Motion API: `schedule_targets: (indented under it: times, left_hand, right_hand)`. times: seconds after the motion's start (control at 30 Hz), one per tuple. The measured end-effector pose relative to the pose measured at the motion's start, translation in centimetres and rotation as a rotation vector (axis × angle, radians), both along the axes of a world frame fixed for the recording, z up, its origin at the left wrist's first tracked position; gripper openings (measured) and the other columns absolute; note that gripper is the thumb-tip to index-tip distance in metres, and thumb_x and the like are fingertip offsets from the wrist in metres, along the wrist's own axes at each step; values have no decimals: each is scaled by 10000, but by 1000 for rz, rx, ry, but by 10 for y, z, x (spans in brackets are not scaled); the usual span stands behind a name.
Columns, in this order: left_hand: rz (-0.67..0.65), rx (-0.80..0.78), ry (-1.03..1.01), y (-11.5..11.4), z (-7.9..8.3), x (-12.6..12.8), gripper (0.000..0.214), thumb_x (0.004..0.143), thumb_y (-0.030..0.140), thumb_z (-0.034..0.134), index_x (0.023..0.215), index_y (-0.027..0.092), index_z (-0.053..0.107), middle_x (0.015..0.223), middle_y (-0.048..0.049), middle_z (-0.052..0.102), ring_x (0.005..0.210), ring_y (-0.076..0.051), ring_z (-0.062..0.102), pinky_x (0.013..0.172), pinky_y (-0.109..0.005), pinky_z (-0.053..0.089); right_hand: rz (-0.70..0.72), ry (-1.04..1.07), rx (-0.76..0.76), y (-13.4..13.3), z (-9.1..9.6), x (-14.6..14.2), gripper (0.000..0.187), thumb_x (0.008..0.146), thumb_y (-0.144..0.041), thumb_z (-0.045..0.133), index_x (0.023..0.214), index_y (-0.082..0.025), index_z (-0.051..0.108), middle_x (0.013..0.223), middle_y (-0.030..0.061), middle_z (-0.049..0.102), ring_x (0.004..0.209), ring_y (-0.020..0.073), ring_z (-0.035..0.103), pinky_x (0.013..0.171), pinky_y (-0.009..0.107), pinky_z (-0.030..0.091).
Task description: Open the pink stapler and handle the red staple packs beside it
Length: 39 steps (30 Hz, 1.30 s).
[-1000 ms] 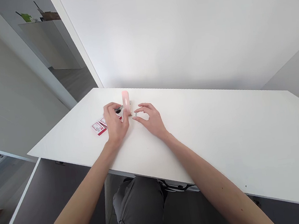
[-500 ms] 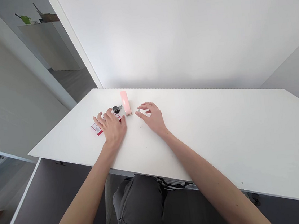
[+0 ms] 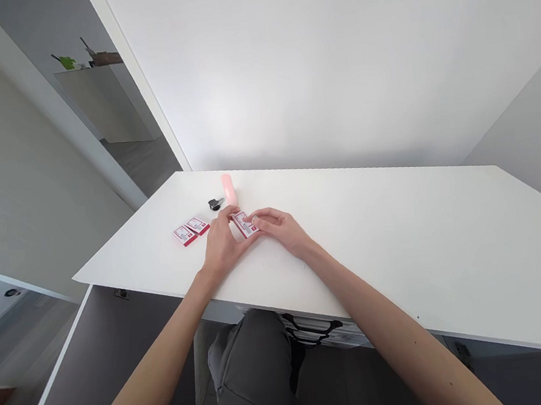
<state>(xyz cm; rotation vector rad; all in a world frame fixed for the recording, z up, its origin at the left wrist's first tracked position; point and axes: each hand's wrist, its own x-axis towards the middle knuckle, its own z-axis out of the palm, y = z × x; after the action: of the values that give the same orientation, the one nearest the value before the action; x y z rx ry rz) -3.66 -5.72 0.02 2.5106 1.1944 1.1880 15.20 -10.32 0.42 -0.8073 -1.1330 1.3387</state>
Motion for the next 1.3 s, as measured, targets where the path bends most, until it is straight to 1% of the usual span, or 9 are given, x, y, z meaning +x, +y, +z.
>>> schedule_targets:
  times: [0.13, 0.23, 0.4, 0.5, 0.63, 0.73, 0.97, 1.2, 1.3]
  left_hand:
    - [-106, -94, -79, 0, 1, -2, 755, 802, 496, 848, 1387, 257, 434, 1334, -113, 658, 1105, -286, 666, 963, -459, 526]
    - [-189, -151, -177, 0, 3, -2, 787, 785, 478, 869, 1392, 255, 421, 1341, -116, 653, 1065, -250, 682, 939, -425, 541]
    - [-256, -348, -414, -1, 13, -2, 421, 984, 518, 643, 1272, 245, 500, 1287, -114, 679, 1052, -223, 713, 941, -404, 542]
    - [-352, -546, -485, 0, 19, -2, 372, 1003, 560, 597, 1191, 242, 561, 1160, -87, 727, 1052, -221, 720, 928, -374, 546]
    - [-482, -745, -538, 2, 21, -1, 412, 944, 594, 676, 1139, 251, 557, 946, -25, 742, 851, -189, 721, 823, -345, 561]
    - [-473, -736, -618, 5, 17, -1, 401, 914, 582, 721, 1076, 260, 545, 947, -11, 734, 861, -184, 722, 839, -348, 569]
    - [-332, -607, -734, 14, 8, -3, 363, 924, 574, 713, 1013, 239, 606, 1051, -50, 720, 999, -201, 702, 974, -410, 578]
    - [-242, -551, -781, 11, 12, -2, 345, 933, 563, 703, 905, 228, 627, 1016, -36, 706, 1036, -203, 675, 1033, -416, 545]
    - [-260, -550, -764, 9, 14, -2, 352, 938, 557, 701, 878, 219, 625, 981, -35, 708, 1004, -202, 680, 1032, -419, 537]
  right_hand:
    - [26, -88, -11, -7, 2, 0, 373, 786, -547, 861, 1040, -287, 775, 1155, 31, 801, 1092, 242, 728, 1039, 455, 544]
    - [-3, -45, -22, -4, 2, 1, 363, 791, -538, 862, 1035, -285, 774, 1085, 24, 806, 1063, 224, 723, 1036, 437, 543]
    - [42, 88, -17, 0, 1, 2, 319, 820, -504, 858, 1038, -289, 770, 1026, 8, 793, 1027, 200, 716, 1053, 437, 540]
    - [71, 83, -35, 1, 1, 1, 337, 817, -531, 853, 1037, -291, 766, 999, 10, 783, 1022, 212, 712, 1042, 450, 543]
    - [102, 36, -47, 2, 1, 1, 374, 816, -568, 841, 1056, -292, 763, 945, 8, 767, 994, 221, 713, 1003, 451, 548]
    - [71, 50, -65, 3, 1, 1, 381, 814, -580, 836, 1051, -293, 752, 970, 14, 769, 974, 218, 711, 979, 446, 563]
    - [40, 112, -91, 3, 3, 3, 385, 804, -555, 853, 1057, -288, 741, 1010, 12, 772, 993, 217, 736, 1063, 463, 547]
    - [-98, 44, -65, 7, -2, 4, 398, 798, -579, 849, 1061, -298, 747, 1093, 33, 788, 1144, 244, 712, 1068, 462, 535]
    - [-161, -37, -29, 7, -3, 4, 375, 815, -567, 838, 1066, -300, 760, 1056, 25, 786, 1091, 229, 710, 1030, 434, 534]
